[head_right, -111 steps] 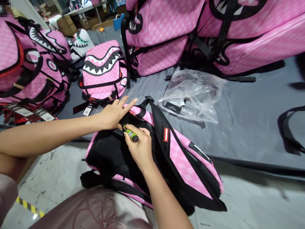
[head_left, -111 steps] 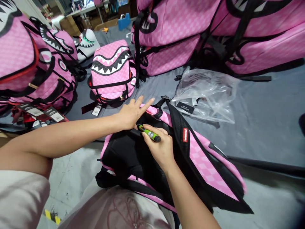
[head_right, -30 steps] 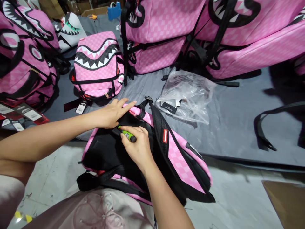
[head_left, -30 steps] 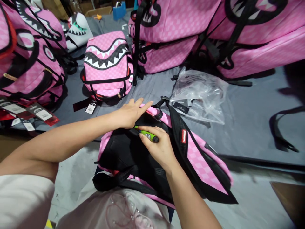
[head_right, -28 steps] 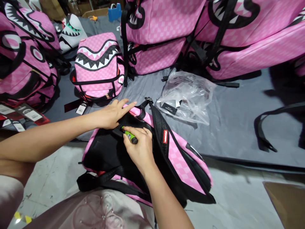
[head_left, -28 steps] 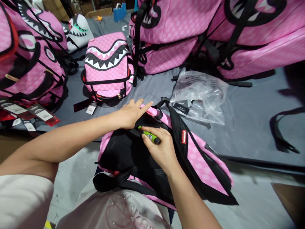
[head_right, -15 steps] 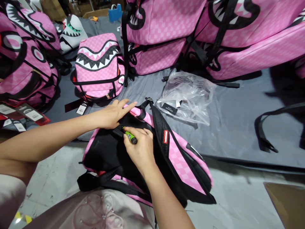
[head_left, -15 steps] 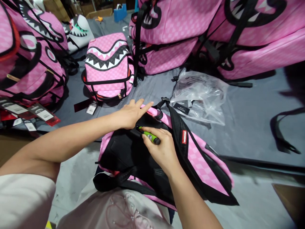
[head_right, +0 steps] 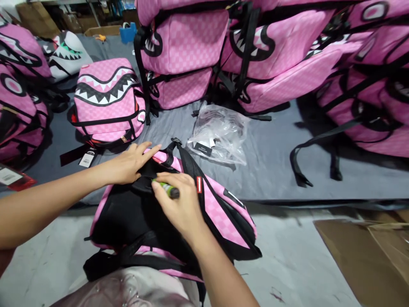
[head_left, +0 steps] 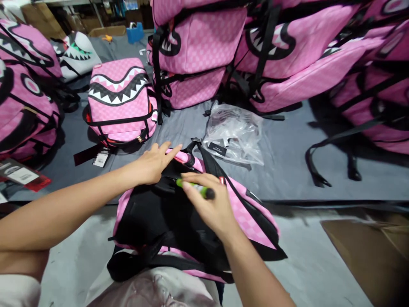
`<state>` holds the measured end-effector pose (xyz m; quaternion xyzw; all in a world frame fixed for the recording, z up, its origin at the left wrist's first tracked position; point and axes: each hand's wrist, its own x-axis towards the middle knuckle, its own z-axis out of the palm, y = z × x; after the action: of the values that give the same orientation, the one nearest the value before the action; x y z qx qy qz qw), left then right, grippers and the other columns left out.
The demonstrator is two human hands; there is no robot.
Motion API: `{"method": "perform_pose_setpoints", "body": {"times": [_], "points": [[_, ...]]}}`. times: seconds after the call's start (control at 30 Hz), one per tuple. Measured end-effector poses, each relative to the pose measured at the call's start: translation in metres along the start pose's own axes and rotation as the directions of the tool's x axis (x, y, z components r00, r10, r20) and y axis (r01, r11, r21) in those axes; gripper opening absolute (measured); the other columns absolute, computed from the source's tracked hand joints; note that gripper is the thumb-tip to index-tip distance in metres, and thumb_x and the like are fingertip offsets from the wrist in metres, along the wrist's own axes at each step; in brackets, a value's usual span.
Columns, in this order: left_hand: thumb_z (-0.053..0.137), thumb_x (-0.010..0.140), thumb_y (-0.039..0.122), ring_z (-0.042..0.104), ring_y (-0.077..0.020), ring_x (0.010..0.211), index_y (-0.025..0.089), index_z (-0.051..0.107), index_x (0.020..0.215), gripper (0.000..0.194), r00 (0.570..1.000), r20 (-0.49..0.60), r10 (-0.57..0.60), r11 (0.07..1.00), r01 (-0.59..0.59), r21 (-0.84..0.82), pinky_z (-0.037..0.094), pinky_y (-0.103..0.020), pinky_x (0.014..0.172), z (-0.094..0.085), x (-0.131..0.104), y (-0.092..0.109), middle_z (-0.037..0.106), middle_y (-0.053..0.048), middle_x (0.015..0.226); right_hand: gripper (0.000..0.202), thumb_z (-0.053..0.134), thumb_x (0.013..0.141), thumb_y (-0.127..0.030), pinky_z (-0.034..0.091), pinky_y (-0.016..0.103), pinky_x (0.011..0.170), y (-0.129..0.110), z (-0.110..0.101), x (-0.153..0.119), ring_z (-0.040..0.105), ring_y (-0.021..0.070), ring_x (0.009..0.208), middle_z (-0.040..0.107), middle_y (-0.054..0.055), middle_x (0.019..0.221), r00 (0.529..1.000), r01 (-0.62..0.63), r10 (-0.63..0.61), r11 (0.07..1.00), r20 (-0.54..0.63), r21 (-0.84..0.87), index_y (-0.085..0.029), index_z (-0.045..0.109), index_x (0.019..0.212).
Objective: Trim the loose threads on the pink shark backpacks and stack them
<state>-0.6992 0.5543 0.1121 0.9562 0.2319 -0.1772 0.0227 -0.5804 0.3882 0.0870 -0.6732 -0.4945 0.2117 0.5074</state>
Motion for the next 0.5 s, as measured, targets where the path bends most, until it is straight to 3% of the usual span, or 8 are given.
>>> {"method": "perform_pose_setpoints", "body": {"times": [0.07,0.13,0.17,0.2,0.23,0.27,0.37,0.5], "points": [[0.058,0.077,0.006,0.043,-0.0331,0.126,0.020,0.000,0.158,0.100,1.000,-0.004,0.005,1.000,-0.005,-0.009,0.048,-0.040,0.095,0.001,0.001,0.000,0.019,-0.020,0.159,0.013,0.060,0.089,-0.029,0.050,0.039,0.095,0.002,-0.034,0.009,0.069,0.0217,0.102,0.076,0.003,0.105,0.979,0.064,-0.063,0.998,-0.196,0.001,-0.024,0.072,0.084],[0.058,0.076,0.006,0.043,-0.0328,0.125,0.022,0.001,0.158,0.101,1.000,-0.009,0.003,1.000,-0.003,-0.017,0.049,-0.040,0.094,0.002,0.002,0.000,0.019,-0.019,0.159,0.013,0.057,0.090,-0.026,0.051,0.038,0.093,0.022,-0.063,0.029,0.069,0.0219,0.102,0.075,0.004,0.103,0.885,0.058,-0.121,0.987,-0.450,-0.151,-0.022,0.069,0.090],[0.057,0.076,0.006,0.044,-0.0325,0.124,0.022,0.001,0.158,0.101,1.000,-0.014,0.000,1.000,0.000,-0.018,0.049,-0.040,0.094,0.002,0.002,0.000,0.019,-0.019,0.159,0.017,0.054,0.091,-0.024,0.051,0.036,0.089,0.038,-0.074,0.043,0.069,0.0216,0.098,0.075,0.005,0.100,0.887,-0.030,-0.106,0.958,-0.449,-0.285,-0.021,0.069,0.099],[0.057,0.075,0.006,0.044,-0.0323,0.123,0.023,0.001,0.158,0.101,1.000,-0.016,-0.002,1.000,0.002,-0.016,0.049,-0.041,0.094,0.003,0.003,0.000,0.019,-0.018,0.159,0.024,0.050,0.091,-0.020,0.051,0.034,0.085,0.056,-0.081,0.059,0.070,0.0214,0.093,0.075,0.006,0.096,0.924,-0.128,-0.045,0.900,-0.380,-0.417,-0.020,0.068,0.107],[0.057,0.075,0.006,0.045,-0.0324,0.123,0.023,0.002,0.158,0.101,1.000,-0.016,-0.006,1.000,0.006,-0.013,0.050,-0.041,0.093,0.003,0.003,0.000,0.020,-0.018,0.159,0.029,0.049,0.091,-0.019,0.050,0.032,0.084,0.077,-0.085,0.075,0.070,0.0220,0.094,0.075,0.008,0.099,0.972,-0.199,0.083,0.784,-0.219,-0.588,-0.018,0.068,0.113],[0.057,0.075,0.006,0.045,-0.0329,0.122,0.023,0.003,0.158,0.100,1.000,-0.015,-0.011,1.000,0.011,-0.010,0.050,-0.041,0.093,0.003,0.003,0.000,0.020,-0.017,0.160,0.029,0.049,0.092,-0.021,0.049,0.032,0.084,0.097,-0.085,0.091,0.069,0.0237,0.098,0.074,0.011,0.106,0.968,-0.226,0.230,0.621,-0.102,-0.751,-0.019,0.068,0.114],[0.058,0.074,0.006,0.045,-0.0340,0.124,0.025,0.004,0.157,0.101,1.000,-0.017,-0.016,1.000,0.016,-0.018,0.051,-0.041,0.091,0.003,0.003,0.001,0.022,-0.017,0.160,0.025,0.059,0.089,-0.025,0.046,0.032,0.079,0.146,-0.076,0.129,0.067,0.0272,0.100,0.071,0.015,0.112,0.936,-0.203,0.352,0.521,-0.009,-0.829,-0.017,0.072,0.109],[0.060,0.073,0.005,0.045,-0.0338,0.125,0.025,0.005,0.157,0.102,0.999,-0.029,-0.014,0.999,0.012,-0.043,0.049,-0.042,0.094,0.002,0.002,0.001,0.021,-0.018,0.160,0.041,0.073,0.080,-0.034,0.044,0.029,0.073,0.172,-0.067,0.153,0.067,0.0274,0.100,0.070,0.017,0.115,0.910,-0.205,0.414,0.493,0.020,-0.846,-0.015,0.069,0.115]]}}
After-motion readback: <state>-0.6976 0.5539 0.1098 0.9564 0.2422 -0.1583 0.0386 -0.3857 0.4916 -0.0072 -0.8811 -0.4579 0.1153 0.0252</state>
